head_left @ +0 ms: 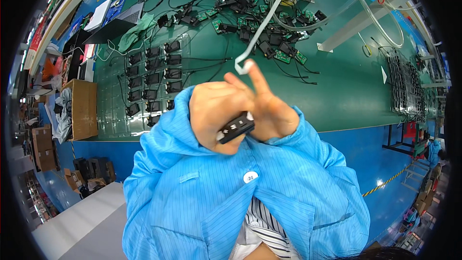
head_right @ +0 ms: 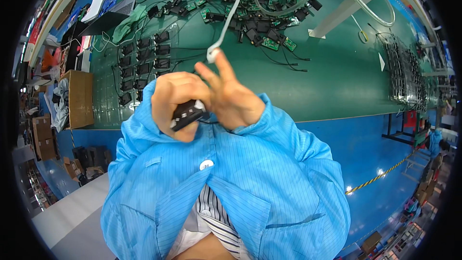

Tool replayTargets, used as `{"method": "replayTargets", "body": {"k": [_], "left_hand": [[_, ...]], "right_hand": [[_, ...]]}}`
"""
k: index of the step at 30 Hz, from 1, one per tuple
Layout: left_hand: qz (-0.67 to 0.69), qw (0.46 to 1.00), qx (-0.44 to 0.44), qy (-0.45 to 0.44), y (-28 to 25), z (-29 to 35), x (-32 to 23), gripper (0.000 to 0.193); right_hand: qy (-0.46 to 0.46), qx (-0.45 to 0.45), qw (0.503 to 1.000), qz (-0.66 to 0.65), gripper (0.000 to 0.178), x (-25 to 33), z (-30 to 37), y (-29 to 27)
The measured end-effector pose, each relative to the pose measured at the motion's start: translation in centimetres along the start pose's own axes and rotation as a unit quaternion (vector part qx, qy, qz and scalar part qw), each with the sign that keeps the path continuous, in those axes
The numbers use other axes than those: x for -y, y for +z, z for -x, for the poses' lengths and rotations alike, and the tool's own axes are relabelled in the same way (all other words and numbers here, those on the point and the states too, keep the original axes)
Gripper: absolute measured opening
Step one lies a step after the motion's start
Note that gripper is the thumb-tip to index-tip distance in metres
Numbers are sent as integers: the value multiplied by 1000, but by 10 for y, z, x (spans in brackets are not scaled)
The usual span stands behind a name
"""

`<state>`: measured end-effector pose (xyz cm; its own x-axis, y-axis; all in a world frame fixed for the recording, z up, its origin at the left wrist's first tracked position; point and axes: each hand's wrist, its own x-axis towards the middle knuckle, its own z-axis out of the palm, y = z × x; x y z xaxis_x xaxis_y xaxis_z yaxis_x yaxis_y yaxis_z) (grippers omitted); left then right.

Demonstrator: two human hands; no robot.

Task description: Assemble electronic devices by placing PCBs into plastic housings and snapping on the outer shells.

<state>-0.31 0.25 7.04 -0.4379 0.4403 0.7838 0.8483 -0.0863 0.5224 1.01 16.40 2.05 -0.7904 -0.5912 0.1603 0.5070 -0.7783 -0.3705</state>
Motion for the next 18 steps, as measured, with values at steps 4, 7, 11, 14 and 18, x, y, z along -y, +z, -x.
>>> {"method": "replayTargets", "body": {"k": [4,7,11,14,18], "left_hand": [[325,927,-117,-145,4,10,-8,72],[563,761,-186,-263,11,22,-9,85],[656,706,-151,-222,18,23,0,86],[636,717,-159,-235,23,27,4,87],[605,739,-181,-233,29,34,7,83]], "right_hand": [[-133,-63,944,294,91,21,-6,7],[-212,-64,863,455,88,29,-10,21],[-86,-40,898,430,89,33,-6,43],[-73,-76,926,361,87,30,-11,58],[-66,-112,952,276,83,21,-15,63]]}}
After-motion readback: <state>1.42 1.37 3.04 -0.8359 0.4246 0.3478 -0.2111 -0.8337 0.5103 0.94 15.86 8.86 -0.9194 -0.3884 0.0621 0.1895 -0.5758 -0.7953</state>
